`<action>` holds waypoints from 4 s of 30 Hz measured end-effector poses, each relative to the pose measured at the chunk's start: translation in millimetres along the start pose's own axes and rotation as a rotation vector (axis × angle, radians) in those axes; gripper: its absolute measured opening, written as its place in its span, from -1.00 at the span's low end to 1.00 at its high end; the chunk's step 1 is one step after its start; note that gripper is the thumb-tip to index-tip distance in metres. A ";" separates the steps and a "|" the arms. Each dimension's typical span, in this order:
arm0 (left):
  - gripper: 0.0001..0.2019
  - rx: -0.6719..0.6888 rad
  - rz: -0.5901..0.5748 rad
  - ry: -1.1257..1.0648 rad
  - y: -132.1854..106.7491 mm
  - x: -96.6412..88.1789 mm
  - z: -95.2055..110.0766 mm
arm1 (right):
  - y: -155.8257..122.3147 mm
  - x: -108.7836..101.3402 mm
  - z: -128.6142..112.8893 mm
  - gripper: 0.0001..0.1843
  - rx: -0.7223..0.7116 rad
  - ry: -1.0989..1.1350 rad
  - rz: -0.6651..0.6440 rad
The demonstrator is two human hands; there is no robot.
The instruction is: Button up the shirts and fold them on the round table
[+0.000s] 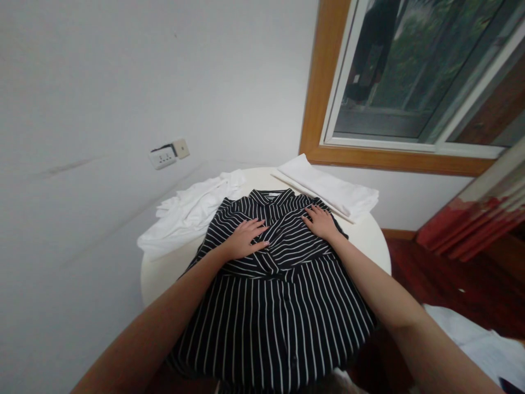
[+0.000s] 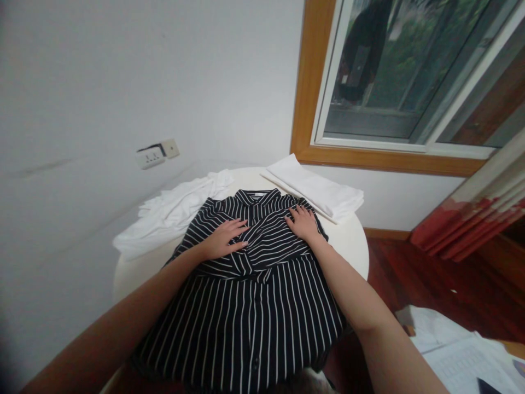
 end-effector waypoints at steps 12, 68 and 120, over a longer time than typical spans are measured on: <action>-0.34 -0.005 -0.005 0.000 -0.6 -0.1 -0.6 | 1.2 2.9 0.9 -0.37 -0.007 0.002 0.024; -0.36 0.005 -0.004 -0.008 -1.1 -2.4 1.6 | 0.7 1.1 0.8 -0.37 -0.009 -0.001 0.022; -0.36 0.003 -0.009 0.001 -0.9 -2.6 1.6 | 2.3 3.8 3.0 -0.38 -0.025 -0.002 0.052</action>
Point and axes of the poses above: each hand's wrist, its own y-axis towards the middle knuckle, its own x-axis out of the palm, z = x × y, the point moved 5 cm from there along y, towards the middle knuckle
